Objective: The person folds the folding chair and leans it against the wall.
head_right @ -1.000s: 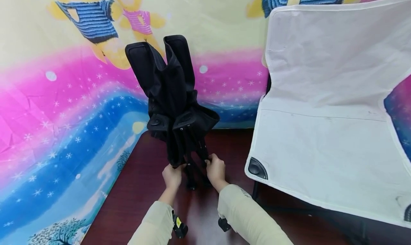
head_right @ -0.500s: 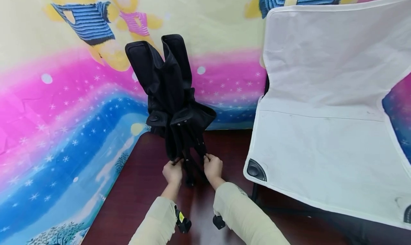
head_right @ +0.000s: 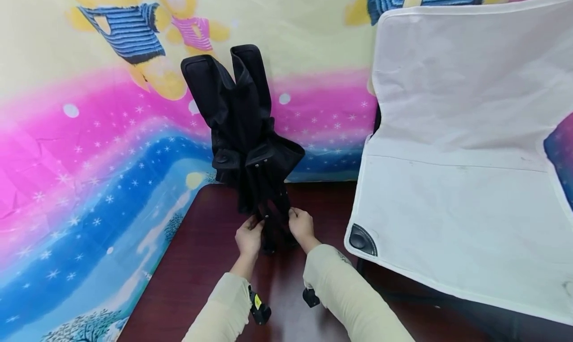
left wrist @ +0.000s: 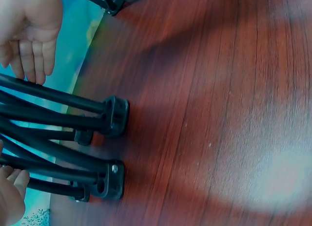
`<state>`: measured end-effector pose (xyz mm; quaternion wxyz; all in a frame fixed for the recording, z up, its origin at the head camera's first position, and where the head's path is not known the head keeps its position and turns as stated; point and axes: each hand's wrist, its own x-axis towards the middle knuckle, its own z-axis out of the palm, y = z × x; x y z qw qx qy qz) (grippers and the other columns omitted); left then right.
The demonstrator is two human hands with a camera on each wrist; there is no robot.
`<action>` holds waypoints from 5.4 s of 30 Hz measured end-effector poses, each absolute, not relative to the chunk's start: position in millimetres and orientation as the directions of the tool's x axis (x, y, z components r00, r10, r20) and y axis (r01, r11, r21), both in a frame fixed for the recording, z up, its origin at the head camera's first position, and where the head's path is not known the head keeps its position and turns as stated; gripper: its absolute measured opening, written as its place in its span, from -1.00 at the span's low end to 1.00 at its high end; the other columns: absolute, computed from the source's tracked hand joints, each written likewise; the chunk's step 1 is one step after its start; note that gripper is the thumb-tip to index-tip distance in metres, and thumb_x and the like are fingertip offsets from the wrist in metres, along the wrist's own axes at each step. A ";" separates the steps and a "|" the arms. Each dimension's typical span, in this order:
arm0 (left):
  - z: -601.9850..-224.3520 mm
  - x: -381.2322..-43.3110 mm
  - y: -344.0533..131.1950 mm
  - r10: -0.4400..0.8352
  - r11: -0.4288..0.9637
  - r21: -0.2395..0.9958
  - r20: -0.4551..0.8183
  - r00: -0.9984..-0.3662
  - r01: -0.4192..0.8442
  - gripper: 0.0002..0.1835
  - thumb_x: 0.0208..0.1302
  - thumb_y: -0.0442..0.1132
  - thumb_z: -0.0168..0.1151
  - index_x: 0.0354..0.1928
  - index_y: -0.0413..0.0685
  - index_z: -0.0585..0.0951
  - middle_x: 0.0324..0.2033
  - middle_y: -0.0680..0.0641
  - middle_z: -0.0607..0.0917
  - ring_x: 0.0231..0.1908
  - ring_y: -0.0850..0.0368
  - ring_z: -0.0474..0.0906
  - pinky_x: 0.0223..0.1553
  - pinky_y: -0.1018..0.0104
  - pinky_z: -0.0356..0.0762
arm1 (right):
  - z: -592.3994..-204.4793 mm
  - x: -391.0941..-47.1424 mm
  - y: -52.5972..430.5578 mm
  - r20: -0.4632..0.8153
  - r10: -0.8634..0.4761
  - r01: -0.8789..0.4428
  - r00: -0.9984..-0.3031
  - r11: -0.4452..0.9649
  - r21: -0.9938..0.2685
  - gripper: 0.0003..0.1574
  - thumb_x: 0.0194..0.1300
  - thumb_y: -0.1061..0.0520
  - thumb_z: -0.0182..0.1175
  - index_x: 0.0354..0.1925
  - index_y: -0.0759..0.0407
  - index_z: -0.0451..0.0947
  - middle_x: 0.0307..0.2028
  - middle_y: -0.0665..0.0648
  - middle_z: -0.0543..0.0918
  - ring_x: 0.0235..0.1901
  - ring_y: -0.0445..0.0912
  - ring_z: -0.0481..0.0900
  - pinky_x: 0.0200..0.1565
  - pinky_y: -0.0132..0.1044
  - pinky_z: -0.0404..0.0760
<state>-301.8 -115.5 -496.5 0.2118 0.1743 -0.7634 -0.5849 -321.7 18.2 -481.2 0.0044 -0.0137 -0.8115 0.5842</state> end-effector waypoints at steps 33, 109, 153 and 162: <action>-544.9 -366.9 -149.9 -0.278 0.566 0.824 0.165 -0.946 -0.023 -0.46 0.16 0.05 0.03 0.18 0.06 0.32 -0.03 -0.14 0.50 -0.03 -0.01 0.40 -0.09 0.18 0.38 | -475.2 -351.9 13.7 -0.196 -0.215 0.150 -0.957 0.213 -0.965 -0.45 0.38 0.13 -0.32 0.27 0.30 -0.02 0.25 0.23 0.05 0.22 0.09 -0.03 0.18 -0.06 0.04; -465.3 -283.3 -159.2 -0.122 0.484 0.875 0.058 -0.991 -0.009 -0.48 0.18 -0.16 0.08 0.17 -0.19 0.31 0.09 -0.18 0.37 0.07 -0.05 0.29 0.02 0.08 0.29 | -449.4 -291.6 26.4 -0.004 -0.192 -0.063 -0.981 0.341 -0.938 -0.42 0.31 -0.02 -0.15 0.21 0.25 0.18 0.15 0.24 0.28 0.13 0.06 0.22 0.08 -0.03 0.23; -394.1 -244.2 -135.5 0.090 0.620 0.739 0.268 -0.959 0.265 -0.44 0.14 -0.03 0.11 0.18 -0.04 0.33 0.15 -0.03 0.31 0.16 0.11 0.17 0.10 0.09 0.18 | -371.9 -215.2 56.6 0.171 -0.238 -0.255 -0.956 0.389 -0.885 -0.38 0.26 -0.19 -0.16 0.21 0.02 0.21 0.16 0.02 0.28 0.13 -0.08 0.23 0.07 -0.02 0.26; -381.1 -236.1 -127.6 0.180 0.662 0.675 0.279 -0.943 0.326 -0.43 0.15 0.01 0.07 0.20 -0.02 0.30 0.16 -0.01 0.30 0.19 0.13 0.11 0.11 0.09 0.17 | -361.0 -200.2 72.3 0.237 -0.222 -0.312 -0.946 0.417 -0.854 -0.41 0.28 -0.15 -0.15 0.21 0.04 0.20 0.19 0.02 0.24 0.17 -0.09 0.15 0.10 -0.02 0.21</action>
